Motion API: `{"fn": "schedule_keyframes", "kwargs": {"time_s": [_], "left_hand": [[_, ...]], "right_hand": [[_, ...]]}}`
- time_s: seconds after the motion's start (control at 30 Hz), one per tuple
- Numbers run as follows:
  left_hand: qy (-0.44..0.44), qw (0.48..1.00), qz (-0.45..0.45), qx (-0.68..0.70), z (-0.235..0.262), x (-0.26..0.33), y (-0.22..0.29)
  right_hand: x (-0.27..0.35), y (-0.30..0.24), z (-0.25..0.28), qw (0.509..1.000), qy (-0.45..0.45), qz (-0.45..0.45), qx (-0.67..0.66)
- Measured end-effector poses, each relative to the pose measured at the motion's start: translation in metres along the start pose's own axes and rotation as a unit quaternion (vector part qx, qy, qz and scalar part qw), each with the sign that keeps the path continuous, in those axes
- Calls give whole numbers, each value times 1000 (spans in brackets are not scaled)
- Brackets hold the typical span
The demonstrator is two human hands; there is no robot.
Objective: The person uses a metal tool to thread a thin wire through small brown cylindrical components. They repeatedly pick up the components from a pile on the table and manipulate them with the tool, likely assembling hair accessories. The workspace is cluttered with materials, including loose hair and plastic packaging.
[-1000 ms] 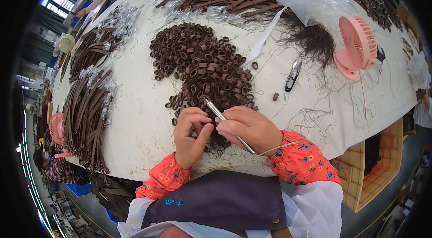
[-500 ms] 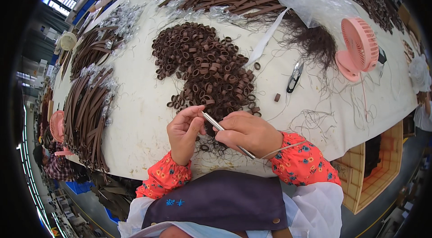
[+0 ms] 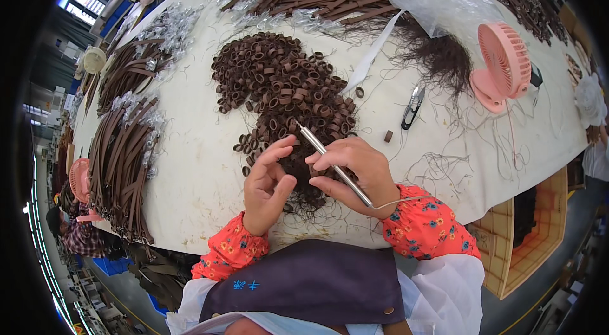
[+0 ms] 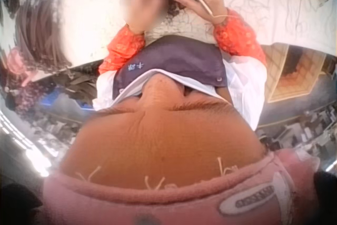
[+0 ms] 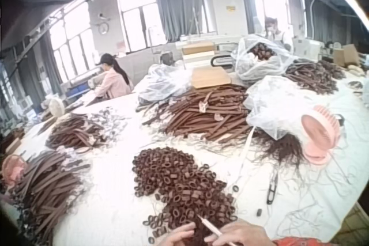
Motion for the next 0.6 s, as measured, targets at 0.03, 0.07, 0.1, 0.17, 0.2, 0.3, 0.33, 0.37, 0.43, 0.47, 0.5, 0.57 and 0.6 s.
{"fn": "schedule_keyframes", "kwargs": {"time_s": [0.03,0.07,0.1,0.17,0.2,0.3,0.33,0.37,0.43,0.47,0.5,0.57,0.6], "left_hand": [[-30,994,45,95,-4,2,-4],[-84,990,56,97,-10,5,-6],[-104,982,96,126,-13,7,-12],[-141,958,173,182,-19,14,-22],[-143,961,170,163,-18,11,-20],[-163,936,261,173,-15,14,-31],[-145,933,270,189,-15,14,-31],[-127,930,279,204,-15,14,-31],[-102,929,278,222,-13,14,-31],[-94,932,268,225,-12,13,-32],[-85,935,258,227,-11,12,-32],[-45,948,247,197,-5,9,-28],[-24,953,241,182,-3,7,-27]], "right_hand": [[-1,-2,-1,1000,-3,17,-2],[0,-1,-2,1000,-14,16,-9],[1,0,-2,999,-25,16,-16],[2,2,-5,999,-42,12,-27],[3,2,-5,998,-46,9,-30],[7,6,-8,996,-62,-30,-63],[10,8,-9,994,-68,-48,-78],[13,11,-11,989,-77,-80,-99],[20,16,-15,975,-93,-143,-140],[20,16,-15,974,-96,-153,-136],[19,14,-14,973,-99,-163,-133],[17,15,-12,969,-75,-184,-146],[17,16,-11,966,-48,-195,-162]]}}
Point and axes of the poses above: each hand's wrist, its own x-axis away from the middle knuckle, its own z-axis out of the back of the hand, y = z × x, the point moved 6 cm from there along -x, towards the middle knuckle, and after that the axes turned 8 degrees about y, right-handed, at the moved point
